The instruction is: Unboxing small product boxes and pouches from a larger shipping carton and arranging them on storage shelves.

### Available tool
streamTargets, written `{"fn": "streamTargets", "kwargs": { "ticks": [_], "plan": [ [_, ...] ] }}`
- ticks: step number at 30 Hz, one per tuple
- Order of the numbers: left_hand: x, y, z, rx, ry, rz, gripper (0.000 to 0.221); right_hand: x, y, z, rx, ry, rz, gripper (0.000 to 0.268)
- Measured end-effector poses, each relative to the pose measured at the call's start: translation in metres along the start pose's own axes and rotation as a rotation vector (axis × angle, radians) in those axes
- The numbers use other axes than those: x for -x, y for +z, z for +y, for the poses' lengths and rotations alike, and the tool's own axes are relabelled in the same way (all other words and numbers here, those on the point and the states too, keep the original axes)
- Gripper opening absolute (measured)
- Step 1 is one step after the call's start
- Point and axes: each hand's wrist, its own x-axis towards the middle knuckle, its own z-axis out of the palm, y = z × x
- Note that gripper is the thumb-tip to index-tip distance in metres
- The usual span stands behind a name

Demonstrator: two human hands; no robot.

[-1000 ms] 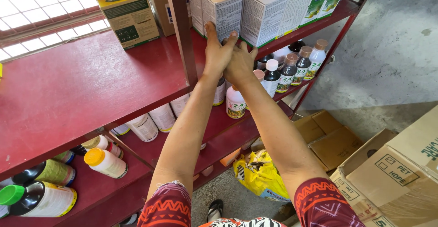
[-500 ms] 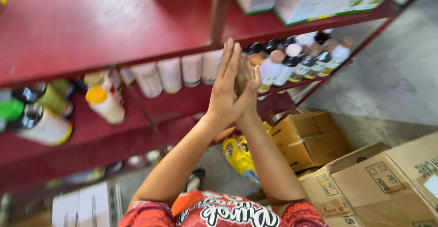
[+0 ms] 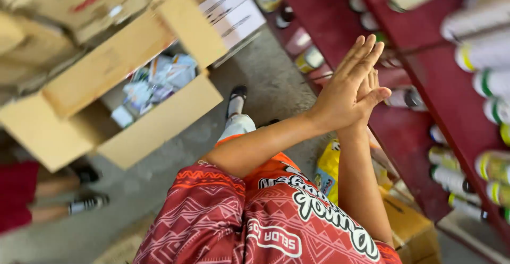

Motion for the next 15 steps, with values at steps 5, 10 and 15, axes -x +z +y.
{"fn": "streamTargets", "kwargs": {
  "ticks": [5, 10, 15],
  "plan": [
    [0.024, -0.095, -0.041, -0.131, -0.097, 0.226, 0.085, -0.02, 0.067, -0.086, -0.27, -0.187, -0.12, 0.035],
    [0.054, -0.194, -0.082, -0.216, -0.184, 0.403, 0.083, -0.026, 0.149, -0.159, -0.393, -0.253, -0.319, 0.032],
    [0.104, -0.291, -0.135, -0.305, -0.301, 0.531, 0.08, -0.016, 0.24, -0.239, -0.954, -0.059, -0.644, 0.041]
  ]
}}
